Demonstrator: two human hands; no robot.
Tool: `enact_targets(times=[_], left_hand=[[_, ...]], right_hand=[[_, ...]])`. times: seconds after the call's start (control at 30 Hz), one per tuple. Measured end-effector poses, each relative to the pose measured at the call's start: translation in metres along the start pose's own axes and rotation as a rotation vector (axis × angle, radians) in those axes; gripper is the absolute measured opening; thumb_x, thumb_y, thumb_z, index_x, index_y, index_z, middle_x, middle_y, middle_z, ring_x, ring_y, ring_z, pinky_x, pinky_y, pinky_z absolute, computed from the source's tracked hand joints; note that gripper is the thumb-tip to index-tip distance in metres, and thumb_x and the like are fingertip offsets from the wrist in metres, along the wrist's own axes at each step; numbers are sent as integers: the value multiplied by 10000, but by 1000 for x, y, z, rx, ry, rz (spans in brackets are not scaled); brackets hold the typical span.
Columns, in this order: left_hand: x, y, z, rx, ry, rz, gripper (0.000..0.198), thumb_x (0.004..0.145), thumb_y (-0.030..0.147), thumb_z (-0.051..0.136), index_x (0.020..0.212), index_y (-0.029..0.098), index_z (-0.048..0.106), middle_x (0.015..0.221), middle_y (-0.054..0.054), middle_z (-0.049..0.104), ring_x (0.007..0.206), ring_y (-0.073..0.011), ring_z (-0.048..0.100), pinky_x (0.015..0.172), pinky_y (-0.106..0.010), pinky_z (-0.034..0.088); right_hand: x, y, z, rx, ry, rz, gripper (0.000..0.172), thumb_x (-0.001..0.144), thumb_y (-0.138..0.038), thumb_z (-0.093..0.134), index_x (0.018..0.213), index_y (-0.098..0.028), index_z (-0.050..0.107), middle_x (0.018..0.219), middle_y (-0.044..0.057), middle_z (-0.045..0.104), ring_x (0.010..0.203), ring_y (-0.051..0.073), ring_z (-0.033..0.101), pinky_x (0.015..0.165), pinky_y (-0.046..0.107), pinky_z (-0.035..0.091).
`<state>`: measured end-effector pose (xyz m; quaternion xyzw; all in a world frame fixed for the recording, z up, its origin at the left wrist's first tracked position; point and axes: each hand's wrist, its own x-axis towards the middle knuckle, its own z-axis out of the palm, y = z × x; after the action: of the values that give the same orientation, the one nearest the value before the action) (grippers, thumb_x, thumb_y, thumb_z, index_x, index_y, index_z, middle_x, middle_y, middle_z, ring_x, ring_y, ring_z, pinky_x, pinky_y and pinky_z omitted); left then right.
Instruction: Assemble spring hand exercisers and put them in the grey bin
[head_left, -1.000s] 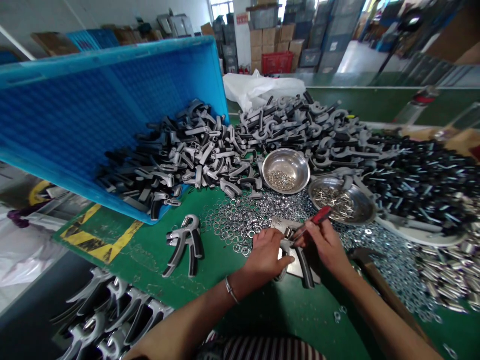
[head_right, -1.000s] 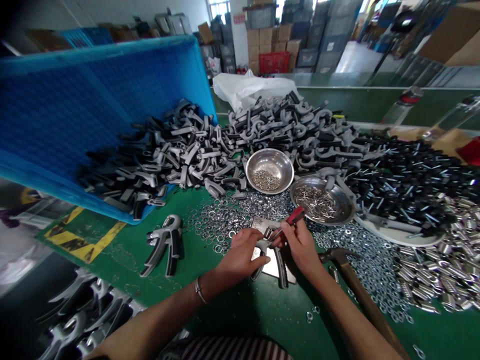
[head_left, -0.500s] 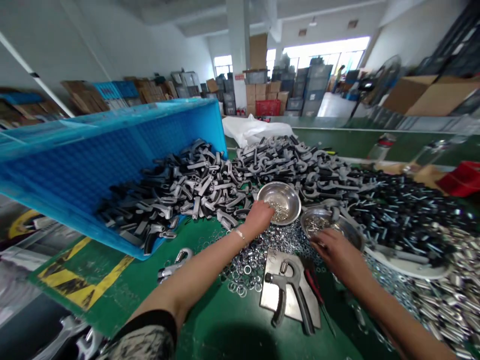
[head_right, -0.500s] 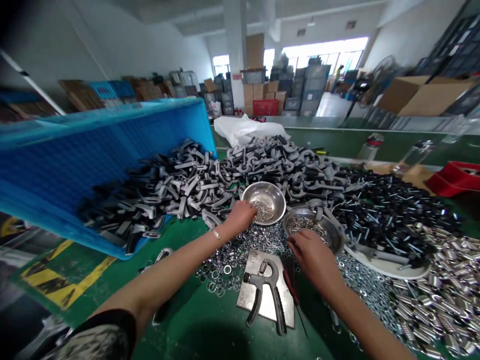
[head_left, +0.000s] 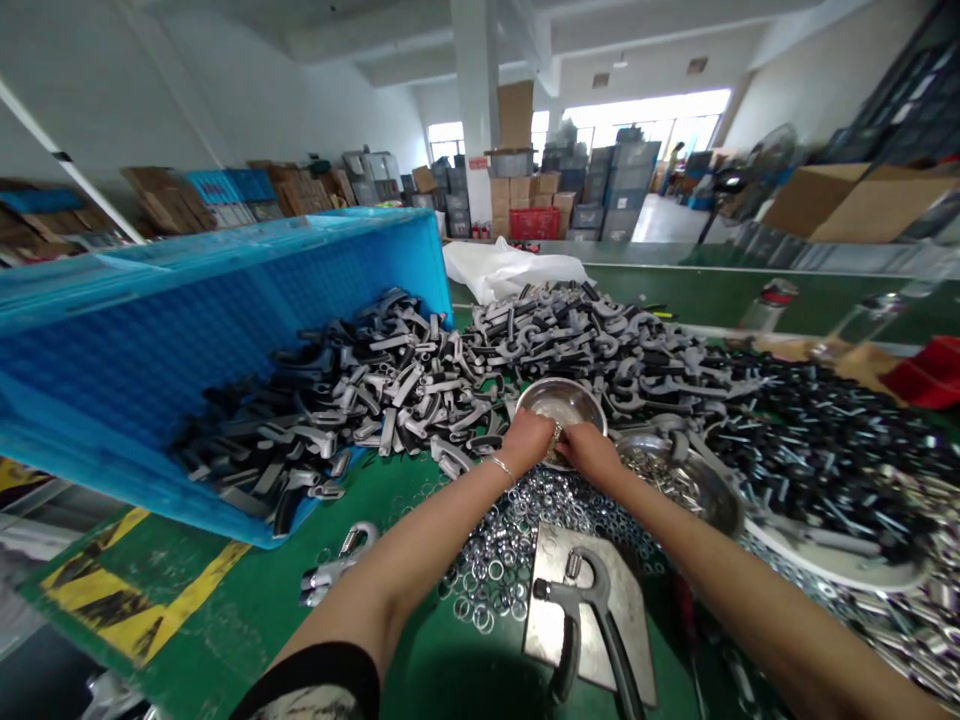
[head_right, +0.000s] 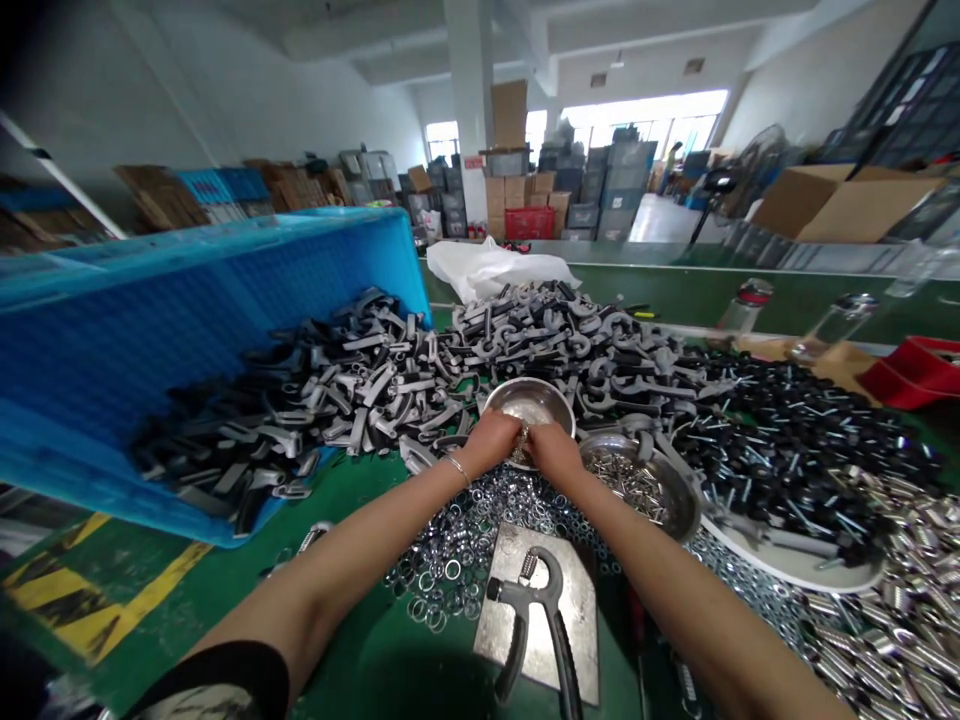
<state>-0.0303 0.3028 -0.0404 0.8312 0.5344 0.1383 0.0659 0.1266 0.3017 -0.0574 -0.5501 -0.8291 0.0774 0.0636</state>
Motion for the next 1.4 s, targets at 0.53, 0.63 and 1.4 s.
enact_targets(times=[0.53,0.63,1.4], left_hand=[[-197,95,15,-201,-24,51,158,974,318,575,943,187,658,964,-39,678,985,-212,571,977,-394,385],[-190,99,16,-79,-7,110,207,1001,328,510,956,177,645,963,-61,664,981,-230,562,954,-405,395],[-230,98,23,-169,17,68,394,978,177,484,1358,245,564,1332,-68,613,1206,-220,523,1058,-405,411]], right_hand=[[-40,-9,-22,884,221,150,253,923,-429,565,983,-192,630,905,51,709,766,192,682,723,351,569],[-100,-15,-30,1063,201,173,304,877,-503,594,962,-212,609,871,36,702,724,194,691,652,347,587],[-221,-30,19,547,191,-123,184,967,-308,528,926,-220,684,975,83,671,993,263,610,938,418,475]])
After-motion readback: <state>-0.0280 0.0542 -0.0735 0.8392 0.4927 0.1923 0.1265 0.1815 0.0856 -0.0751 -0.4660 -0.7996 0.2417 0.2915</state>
